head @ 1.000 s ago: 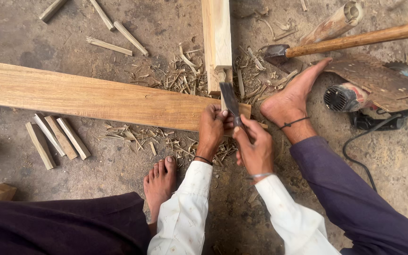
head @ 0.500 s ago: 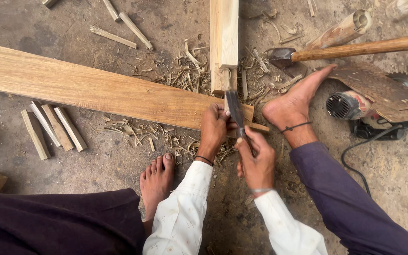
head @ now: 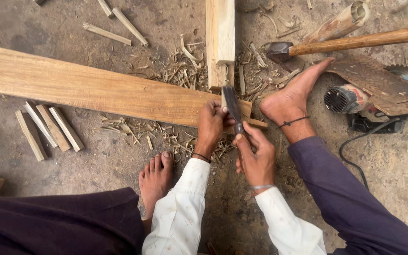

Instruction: The person sits on the ground and uses a chisel to pare and shape a rectangular mortise in a light-colored wooden frame member, holding a small wood piece in the other hand. They repeatedly lever the chisel to remove wood from the joint recess, adjusting the workpiece between cuts.

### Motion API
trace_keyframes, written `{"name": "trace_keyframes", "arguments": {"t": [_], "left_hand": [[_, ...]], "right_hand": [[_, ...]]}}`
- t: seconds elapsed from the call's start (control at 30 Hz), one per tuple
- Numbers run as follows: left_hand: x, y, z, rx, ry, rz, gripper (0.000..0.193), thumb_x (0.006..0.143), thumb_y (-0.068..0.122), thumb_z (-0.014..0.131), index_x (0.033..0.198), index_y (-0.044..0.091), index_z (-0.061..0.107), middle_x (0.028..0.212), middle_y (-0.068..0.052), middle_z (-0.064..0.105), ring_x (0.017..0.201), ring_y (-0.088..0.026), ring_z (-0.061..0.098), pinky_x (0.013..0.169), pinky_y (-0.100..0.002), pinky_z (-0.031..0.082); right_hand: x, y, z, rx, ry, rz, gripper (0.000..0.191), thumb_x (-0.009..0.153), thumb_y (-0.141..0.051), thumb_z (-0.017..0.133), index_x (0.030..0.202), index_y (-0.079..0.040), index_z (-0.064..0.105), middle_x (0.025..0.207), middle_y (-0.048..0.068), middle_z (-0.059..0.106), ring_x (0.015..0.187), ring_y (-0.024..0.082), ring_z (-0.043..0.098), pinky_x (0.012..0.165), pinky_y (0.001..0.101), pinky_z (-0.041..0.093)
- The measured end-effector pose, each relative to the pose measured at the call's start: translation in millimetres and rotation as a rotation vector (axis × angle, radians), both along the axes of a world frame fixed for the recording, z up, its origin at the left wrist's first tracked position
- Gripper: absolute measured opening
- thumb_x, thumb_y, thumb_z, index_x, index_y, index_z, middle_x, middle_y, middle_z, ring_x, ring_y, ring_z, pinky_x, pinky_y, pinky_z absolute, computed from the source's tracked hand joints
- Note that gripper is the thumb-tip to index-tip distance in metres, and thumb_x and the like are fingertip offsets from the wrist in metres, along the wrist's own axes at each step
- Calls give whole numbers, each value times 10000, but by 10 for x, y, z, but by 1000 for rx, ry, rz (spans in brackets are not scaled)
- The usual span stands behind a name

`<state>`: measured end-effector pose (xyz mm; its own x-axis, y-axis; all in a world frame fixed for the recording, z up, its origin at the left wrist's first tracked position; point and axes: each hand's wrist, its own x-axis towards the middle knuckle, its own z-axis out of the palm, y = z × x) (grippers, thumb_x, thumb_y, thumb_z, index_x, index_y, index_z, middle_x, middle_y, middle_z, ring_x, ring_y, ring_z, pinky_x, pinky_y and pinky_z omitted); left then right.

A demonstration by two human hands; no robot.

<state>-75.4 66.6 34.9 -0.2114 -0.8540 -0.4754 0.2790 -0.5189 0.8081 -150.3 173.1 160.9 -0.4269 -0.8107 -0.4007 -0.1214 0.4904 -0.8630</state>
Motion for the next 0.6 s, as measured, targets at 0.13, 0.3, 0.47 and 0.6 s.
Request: {"name": "trace_keyframes", "arguments": {"t": [0.13,0.3,0.47,0.6], "left_hand": [[5,14,41,-37,-110,-24,112,1023,61,561,1076,-27,606,918,-109,711,727,-133,700,632,-288,627],[22,31,66,-36,-67,-17,103,1030,68,552,1060,-22,592,880,-100,708,696,-141,699,592,-283,608],[16,2,46,-32,-86,-13,112,1032,67,559,1063,-38,581,864,-94,705,668,-138,699,575,-283,602],[-4,10,-11,-67,-32,8,113,1043,58,541,1074,-46,571,857,-109,726,651,-136,695,581,-273,602]], "right_hand": [[-43,135,-5,87,-16,1,471,943,-157,629,1409,-92,592,843,91,734,417,89,546,318,270,428],[-81,237,-49,16,-13,20,452,961,-160,632,1404,-70,604,862,82,735,437,75,527,337,254,422],[-31,108,-86,28,-12,1,451,956,-145,625,1399,-68,608,868,71,726,438,81,530,341,258,432],[-25,80,-101,-38,-9,30,448,961,-153,636,1396,-48,611,859,68,721,439,76,522,345,251,417]]}}
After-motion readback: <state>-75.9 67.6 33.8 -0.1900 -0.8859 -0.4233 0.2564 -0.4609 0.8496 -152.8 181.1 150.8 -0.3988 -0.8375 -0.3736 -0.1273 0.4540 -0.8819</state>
